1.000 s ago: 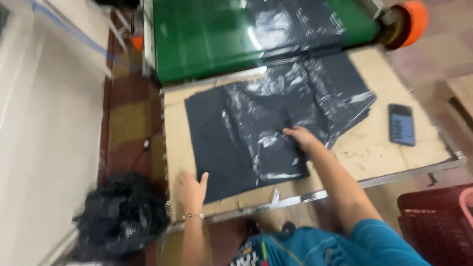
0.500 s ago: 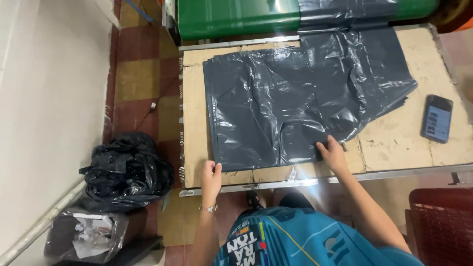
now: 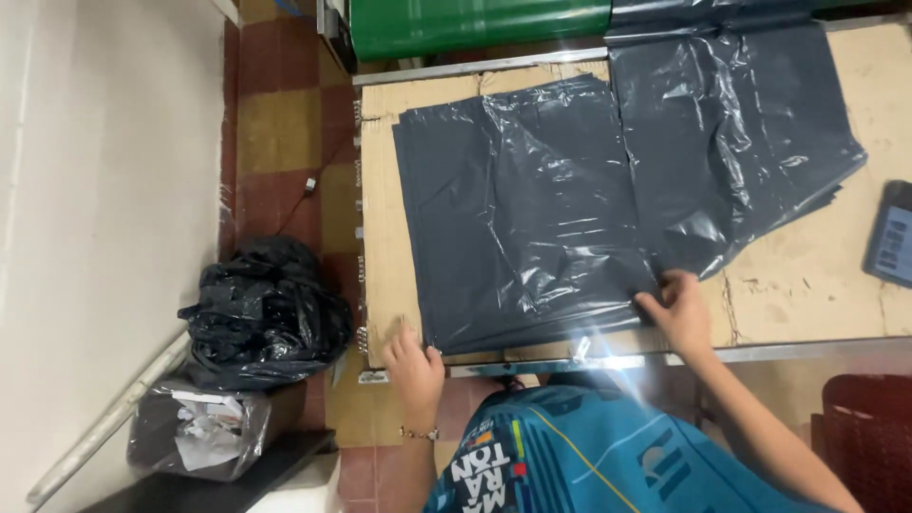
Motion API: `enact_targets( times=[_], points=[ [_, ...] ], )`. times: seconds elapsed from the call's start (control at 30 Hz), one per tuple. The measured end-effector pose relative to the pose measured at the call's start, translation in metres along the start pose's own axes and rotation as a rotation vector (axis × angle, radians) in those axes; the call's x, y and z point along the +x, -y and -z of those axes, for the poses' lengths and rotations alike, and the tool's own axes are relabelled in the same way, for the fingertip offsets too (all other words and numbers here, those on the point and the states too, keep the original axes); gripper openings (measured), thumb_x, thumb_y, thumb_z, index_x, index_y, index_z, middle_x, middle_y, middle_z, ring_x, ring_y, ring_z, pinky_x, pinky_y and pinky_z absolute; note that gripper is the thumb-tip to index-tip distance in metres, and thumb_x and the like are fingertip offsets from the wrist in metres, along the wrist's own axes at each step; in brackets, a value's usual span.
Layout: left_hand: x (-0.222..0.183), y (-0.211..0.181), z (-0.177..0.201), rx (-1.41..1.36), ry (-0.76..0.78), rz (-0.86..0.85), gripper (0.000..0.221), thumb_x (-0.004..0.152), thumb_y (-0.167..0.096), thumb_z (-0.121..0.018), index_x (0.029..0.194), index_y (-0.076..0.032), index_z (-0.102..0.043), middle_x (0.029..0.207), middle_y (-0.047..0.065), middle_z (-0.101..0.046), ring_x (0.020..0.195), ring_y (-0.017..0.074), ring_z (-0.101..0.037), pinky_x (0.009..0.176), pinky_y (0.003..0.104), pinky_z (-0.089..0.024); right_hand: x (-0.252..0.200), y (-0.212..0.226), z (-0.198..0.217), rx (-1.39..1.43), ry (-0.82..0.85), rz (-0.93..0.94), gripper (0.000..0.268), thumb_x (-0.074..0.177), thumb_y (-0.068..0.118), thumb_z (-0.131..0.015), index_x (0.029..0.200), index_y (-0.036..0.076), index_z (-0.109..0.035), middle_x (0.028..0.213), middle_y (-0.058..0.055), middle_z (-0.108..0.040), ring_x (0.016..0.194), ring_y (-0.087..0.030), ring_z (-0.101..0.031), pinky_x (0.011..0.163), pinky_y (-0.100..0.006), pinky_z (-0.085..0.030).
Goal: Collect, fold, and stack plastic bags from a production line into a basket
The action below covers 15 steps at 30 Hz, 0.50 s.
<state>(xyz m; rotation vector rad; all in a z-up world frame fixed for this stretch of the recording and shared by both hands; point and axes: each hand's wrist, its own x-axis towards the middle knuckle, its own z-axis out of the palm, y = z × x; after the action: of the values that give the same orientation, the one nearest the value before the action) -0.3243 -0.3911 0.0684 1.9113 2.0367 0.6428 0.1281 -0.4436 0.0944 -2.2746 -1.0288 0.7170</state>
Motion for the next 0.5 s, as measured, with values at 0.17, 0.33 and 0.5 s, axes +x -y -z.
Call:
enact_targets(
  times=[0.17,0.33,0.5],
  points=[
    [0.087,-0.115,-0.028,0.081,-0.069,-0.51,0.045,0.083,-0.025,-0.066,0.126,-0.014,-0.066,0.14,0.011,-0.06,0.141,0.0353,-0.047,0.11,0.057,-0.037,0.106,0.085,0.006,-0.338,-0.174,0.605,0.029,0.096,0.024,-0.079,0.117,0.01,-0.064,0.103,-0.012,-0.068,0.104,-0.037,-0.069,0.084,-0.048,-0.055],
    [0.13,-0.169,-0.077,0.126,0.152,-0.765,0.061,0.092,-0.039,-0.062,0.147,-0.012,-0.052,0.163,0.009,-0.041,0.156,0.031,-0.027,0.119,0.067,-0.026,0.284,0.159,-0.056,-0.475,-0.136,0.909,0.069,0.079,0.013,-0.077,0.143,0.007,-0.053,0.144,-0.014,-0.05,0.131,-0.036,-0.054,0.099,-0.051,-0.045],
    [0.141,-0.172,-0.074,0.198,0.363,-0.696,0.069,0.097,-0.051,-0.058,0.154,-0.014,-0.045,0.166,0.005,-0.034,0.157,0.0298,-0.02,0.116,0.073,-0.023,0.351,0.203,-0.076,-0.666,0.24,0.537,0.115,0.075,0.046,-0.082,0.165,0.012,-0.019,0.167,-0.012,-0.03,0.144,-0.04,-0.038,0.107,-0.067,-0.034]
  ],
)
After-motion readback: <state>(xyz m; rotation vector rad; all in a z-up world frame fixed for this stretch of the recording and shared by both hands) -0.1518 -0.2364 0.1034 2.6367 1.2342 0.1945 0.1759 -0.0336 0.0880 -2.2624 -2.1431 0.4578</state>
